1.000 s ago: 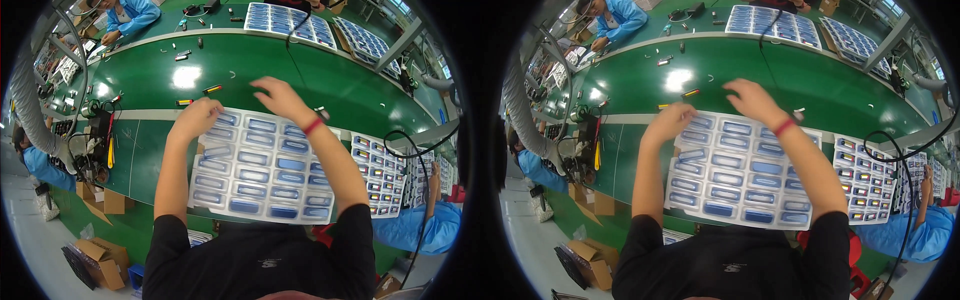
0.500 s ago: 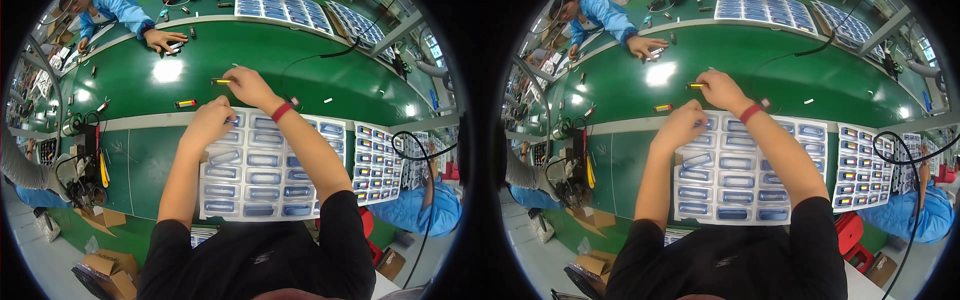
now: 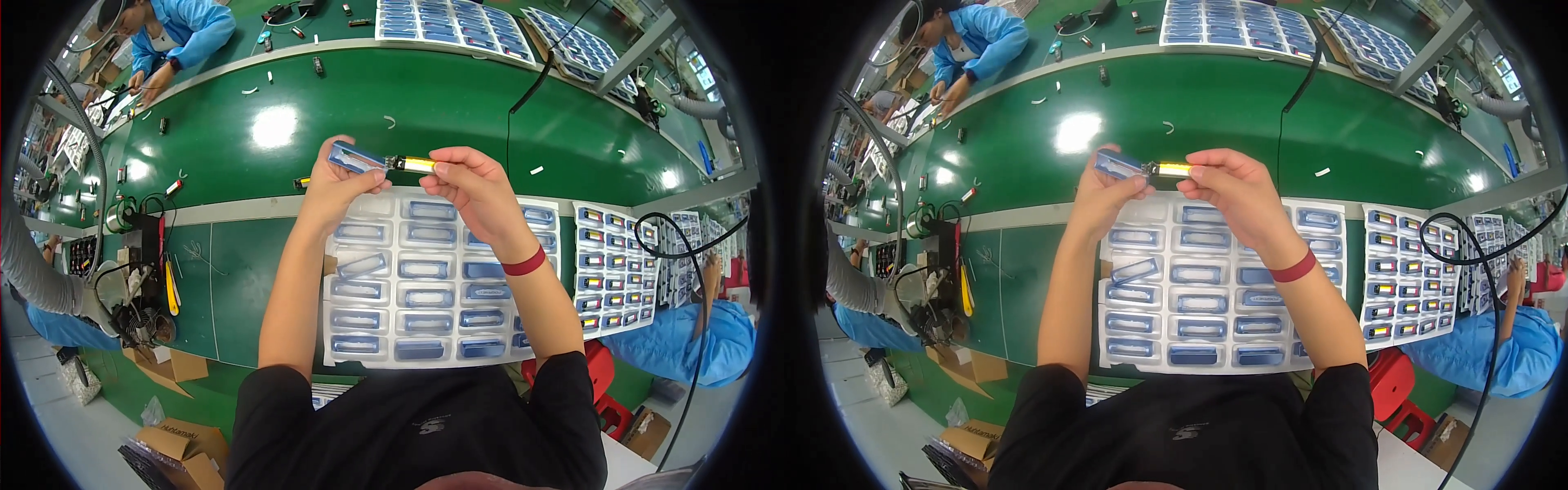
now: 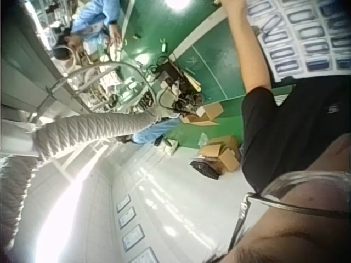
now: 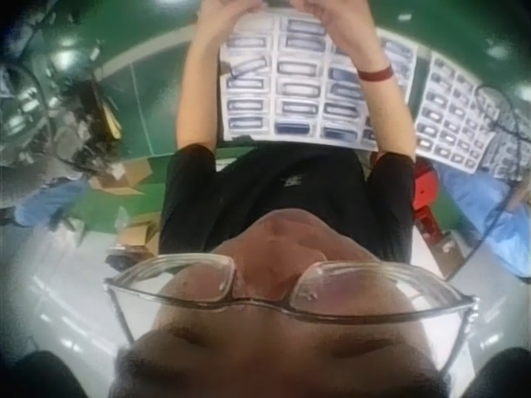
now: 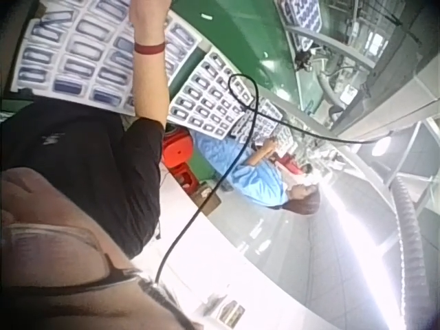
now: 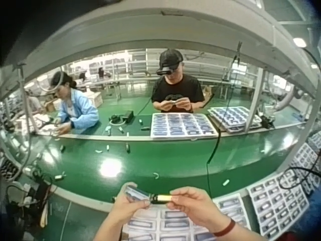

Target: The person assembles electronic components by inserting small batteries into blue plastic casings by hand.

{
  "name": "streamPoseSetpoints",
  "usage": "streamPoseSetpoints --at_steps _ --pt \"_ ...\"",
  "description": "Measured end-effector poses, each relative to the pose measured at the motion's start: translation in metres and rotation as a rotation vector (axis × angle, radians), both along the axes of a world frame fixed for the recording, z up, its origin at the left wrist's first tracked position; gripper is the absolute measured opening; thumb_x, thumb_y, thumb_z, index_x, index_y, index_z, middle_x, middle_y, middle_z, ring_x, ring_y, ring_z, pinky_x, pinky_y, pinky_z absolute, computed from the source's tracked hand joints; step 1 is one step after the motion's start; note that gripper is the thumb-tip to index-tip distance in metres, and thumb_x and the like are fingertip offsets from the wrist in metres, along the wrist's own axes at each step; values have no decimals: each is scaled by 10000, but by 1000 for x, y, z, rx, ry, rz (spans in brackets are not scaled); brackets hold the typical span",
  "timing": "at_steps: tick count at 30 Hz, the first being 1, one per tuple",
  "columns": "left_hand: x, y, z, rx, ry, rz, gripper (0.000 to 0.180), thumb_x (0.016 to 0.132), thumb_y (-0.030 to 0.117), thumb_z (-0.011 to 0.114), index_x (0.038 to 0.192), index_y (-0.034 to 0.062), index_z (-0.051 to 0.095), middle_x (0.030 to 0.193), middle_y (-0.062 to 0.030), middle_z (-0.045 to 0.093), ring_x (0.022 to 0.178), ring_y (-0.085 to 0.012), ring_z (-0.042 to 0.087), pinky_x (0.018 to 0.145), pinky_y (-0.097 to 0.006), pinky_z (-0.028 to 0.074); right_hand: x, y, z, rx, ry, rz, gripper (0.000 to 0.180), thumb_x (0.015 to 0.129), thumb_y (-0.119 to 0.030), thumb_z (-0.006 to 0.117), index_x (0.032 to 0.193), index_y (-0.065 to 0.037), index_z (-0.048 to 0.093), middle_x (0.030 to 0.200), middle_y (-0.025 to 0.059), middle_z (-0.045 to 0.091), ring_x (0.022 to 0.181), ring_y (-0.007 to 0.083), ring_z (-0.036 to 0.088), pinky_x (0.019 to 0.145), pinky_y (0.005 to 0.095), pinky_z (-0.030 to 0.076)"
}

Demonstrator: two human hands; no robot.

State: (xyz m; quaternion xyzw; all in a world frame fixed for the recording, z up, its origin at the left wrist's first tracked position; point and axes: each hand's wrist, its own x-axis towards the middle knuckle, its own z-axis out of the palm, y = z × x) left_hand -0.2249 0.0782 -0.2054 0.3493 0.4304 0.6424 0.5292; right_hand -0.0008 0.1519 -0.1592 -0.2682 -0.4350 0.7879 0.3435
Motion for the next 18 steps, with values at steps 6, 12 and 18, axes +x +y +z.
streamPoseSetpoints --at_steps 6,12,18 --pt "4 -1 5 -28 118 55 520 895 -48 690 1366 28 483 1052 -145 691 810 -210 740 682 -282 590 -6 1 -10 85 -26 -59 190 976 -26 656 1163 8 660 1004 107 730 900 203 732 839 324 589" --pt "7 2 -3 -34 -211 -30 336 981 57 495 1300 -22 563 1124 -188 672 917 -259 723 832 -330 584 -10 -1 -11 254 -98 -60 198 964 -29 680 1153 27 656 1000 111 729 887 181 725 810 303 591" --pt "10 1 -1 27 -359 -121 498 1048 246 346 1354 -109 516 1220 -221 647 1015 -294 677 939 -371 543 -19 -4 -12 516 -221 -228 190 920 -13 735 1099 29 684 952 73 733 811 96 689 740 218 563"
